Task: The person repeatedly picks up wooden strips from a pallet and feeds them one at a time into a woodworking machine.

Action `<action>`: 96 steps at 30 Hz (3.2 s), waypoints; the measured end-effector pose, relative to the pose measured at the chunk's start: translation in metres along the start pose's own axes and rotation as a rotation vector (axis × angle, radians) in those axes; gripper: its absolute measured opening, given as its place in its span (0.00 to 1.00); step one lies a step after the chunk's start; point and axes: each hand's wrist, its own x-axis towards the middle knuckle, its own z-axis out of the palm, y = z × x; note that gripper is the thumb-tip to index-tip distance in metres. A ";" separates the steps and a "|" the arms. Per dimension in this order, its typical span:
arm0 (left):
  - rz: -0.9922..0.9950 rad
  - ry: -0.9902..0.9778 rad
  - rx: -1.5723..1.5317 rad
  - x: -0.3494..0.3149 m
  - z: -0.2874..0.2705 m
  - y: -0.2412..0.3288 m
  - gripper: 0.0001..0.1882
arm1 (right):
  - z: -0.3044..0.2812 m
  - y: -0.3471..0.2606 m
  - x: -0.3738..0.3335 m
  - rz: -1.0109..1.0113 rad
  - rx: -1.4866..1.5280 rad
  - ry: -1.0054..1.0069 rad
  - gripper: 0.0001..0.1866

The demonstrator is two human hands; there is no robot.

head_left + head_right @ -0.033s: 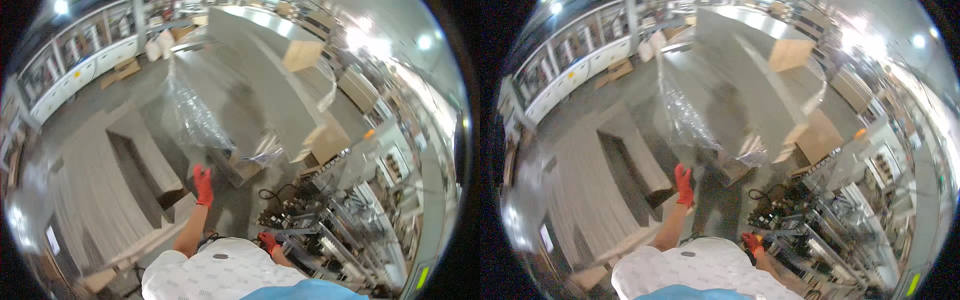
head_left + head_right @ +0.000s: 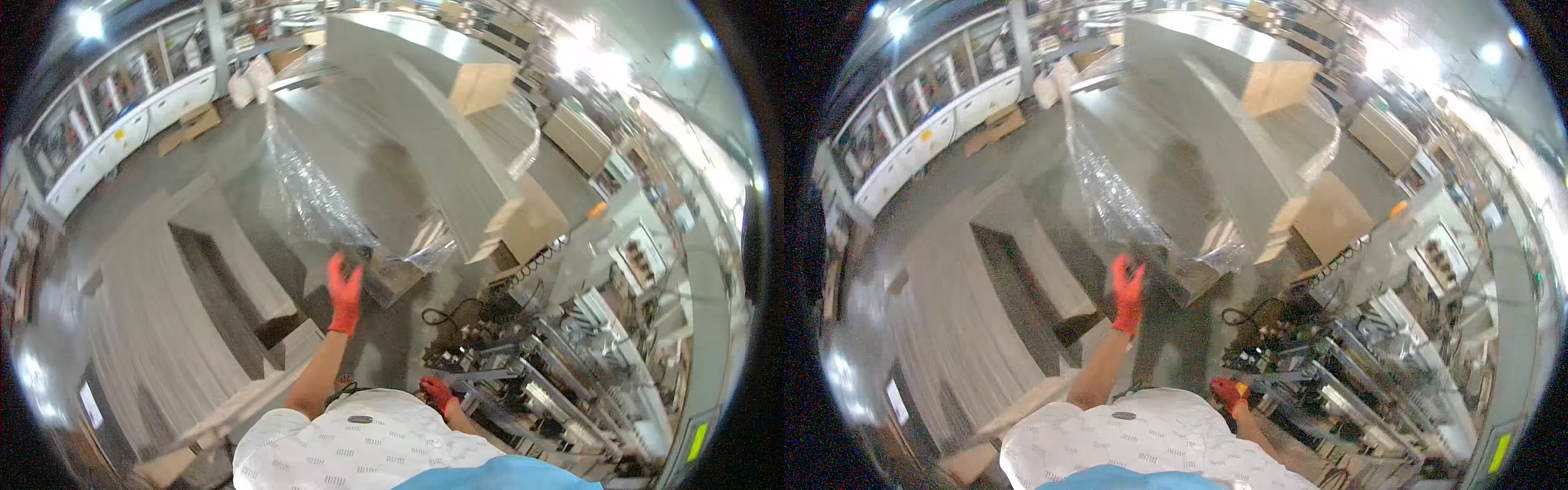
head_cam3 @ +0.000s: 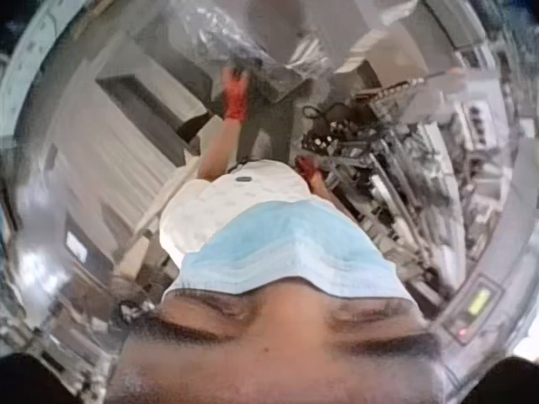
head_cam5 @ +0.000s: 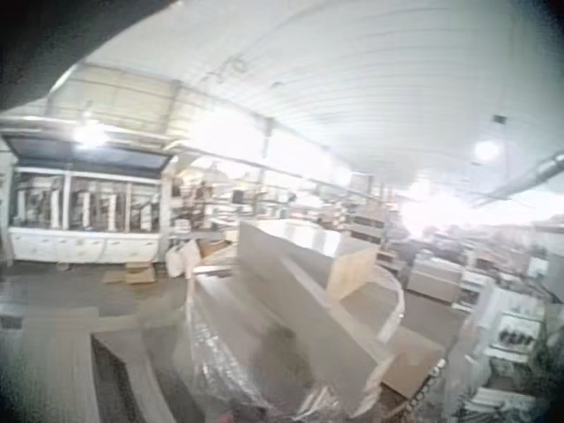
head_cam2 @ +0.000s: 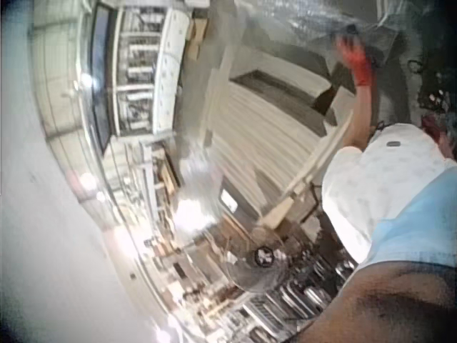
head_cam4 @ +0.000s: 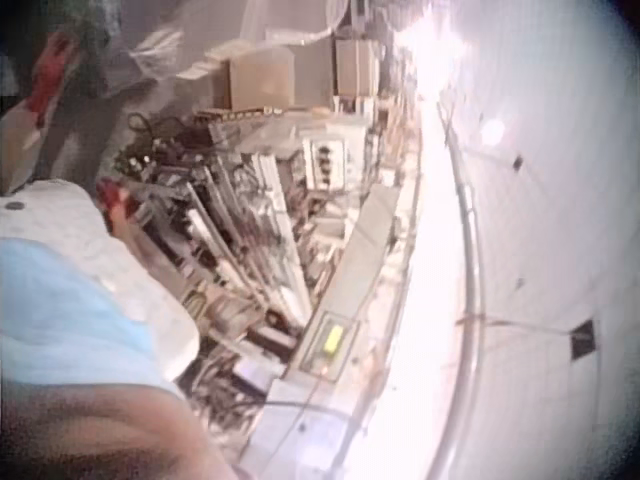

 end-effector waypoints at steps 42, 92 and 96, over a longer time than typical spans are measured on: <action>1.547 -0.868 0.809 -0.135 0.386 0.146 0.21 | -0.276 -0.137 -0.314 -1.236 1.761 1.530 0.29; 0.899 -1.473 1.026 -0.122 0.412 -0.117 0.22 | -0.379 -0.094 -0.111 -0.089 0.062 2.072 0.18; 1.136 -1.333 1.110 -0.131 0.411 -0.119 0.21 | -0.369 -0.094 -0.125 -0.055 0.065 2.096 0.21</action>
